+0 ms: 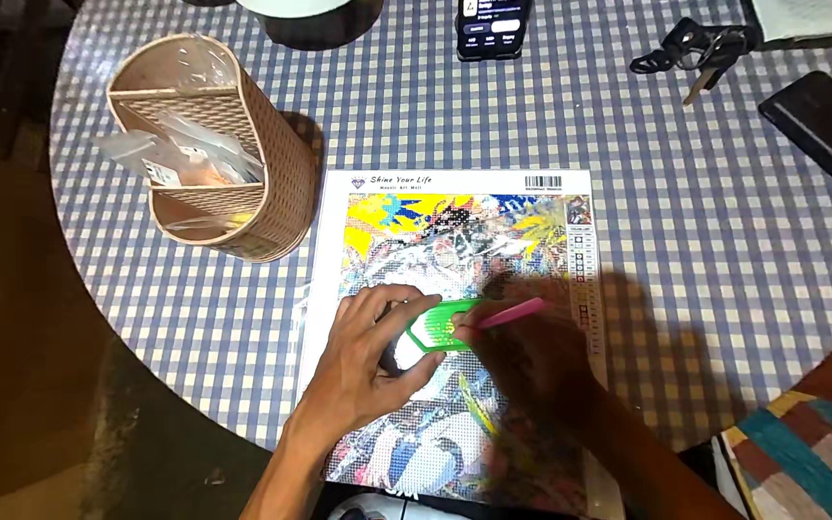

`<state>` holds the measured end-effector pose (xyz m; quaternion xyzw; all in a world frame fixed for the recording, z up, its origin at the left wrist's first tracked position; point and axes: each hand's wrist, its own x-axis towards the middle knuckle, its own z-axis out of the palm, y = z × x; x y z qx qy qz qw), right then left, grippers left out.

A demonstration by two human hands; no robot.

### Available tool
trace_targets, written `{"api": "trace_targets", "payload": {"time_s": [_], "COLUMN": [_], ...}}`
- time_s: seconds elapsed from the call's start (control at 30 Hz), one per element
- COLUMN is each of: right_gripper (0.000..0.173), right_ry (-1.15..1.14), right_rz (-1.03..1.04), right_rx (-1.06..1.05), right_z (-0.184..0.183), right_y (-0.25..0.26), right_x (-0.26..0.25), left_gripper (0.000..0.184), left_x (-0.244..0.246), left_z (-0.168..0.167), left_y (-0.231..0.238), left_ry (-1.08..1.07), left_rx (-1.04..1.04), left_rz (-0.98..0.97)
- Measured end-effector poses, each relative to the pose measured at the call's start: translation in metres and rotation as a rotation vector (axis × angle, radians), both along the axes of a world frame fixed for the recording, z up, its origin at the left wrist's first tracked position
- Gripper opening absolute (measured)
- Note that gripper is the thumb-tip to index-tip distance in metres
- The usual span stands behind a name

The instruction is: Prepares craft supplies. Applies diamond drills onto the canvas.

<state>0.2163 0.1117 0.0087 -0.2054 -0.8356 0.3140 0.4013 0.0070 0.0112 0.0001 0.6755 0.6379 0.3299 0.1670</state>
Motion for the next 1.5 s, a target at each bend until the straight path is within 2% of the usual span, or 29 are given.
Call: {"api": "trace_targets", "payload": {"time_s": [1.0,1.33,1.5], "right_gripper": [0.019,0.018,0.012], "right_ry": [-0.056,0.075,0.078], "right_rz": [0.065,0.015,-0.007], "right_rx": [0.153,-0.246,-0.235], "right_z": [-0.002,0.01,0.03], "right_y": [-0.001,0.006,0.026], "right_x": [-0.012,-0.007,-0.026], "left_gripper": [0.047,0.048,0.045], "left_x": [0.0,0.001,0.001], "left_z": [0.0,0.001,0.002], "left_y": [0.0,0.001,0.002], "left_ry": [-0.019,-0.017,-0.008], "left_rx": [0.01,-0.003,0.015], "left_rz": [-0.003,-0.007,-0.014]}}
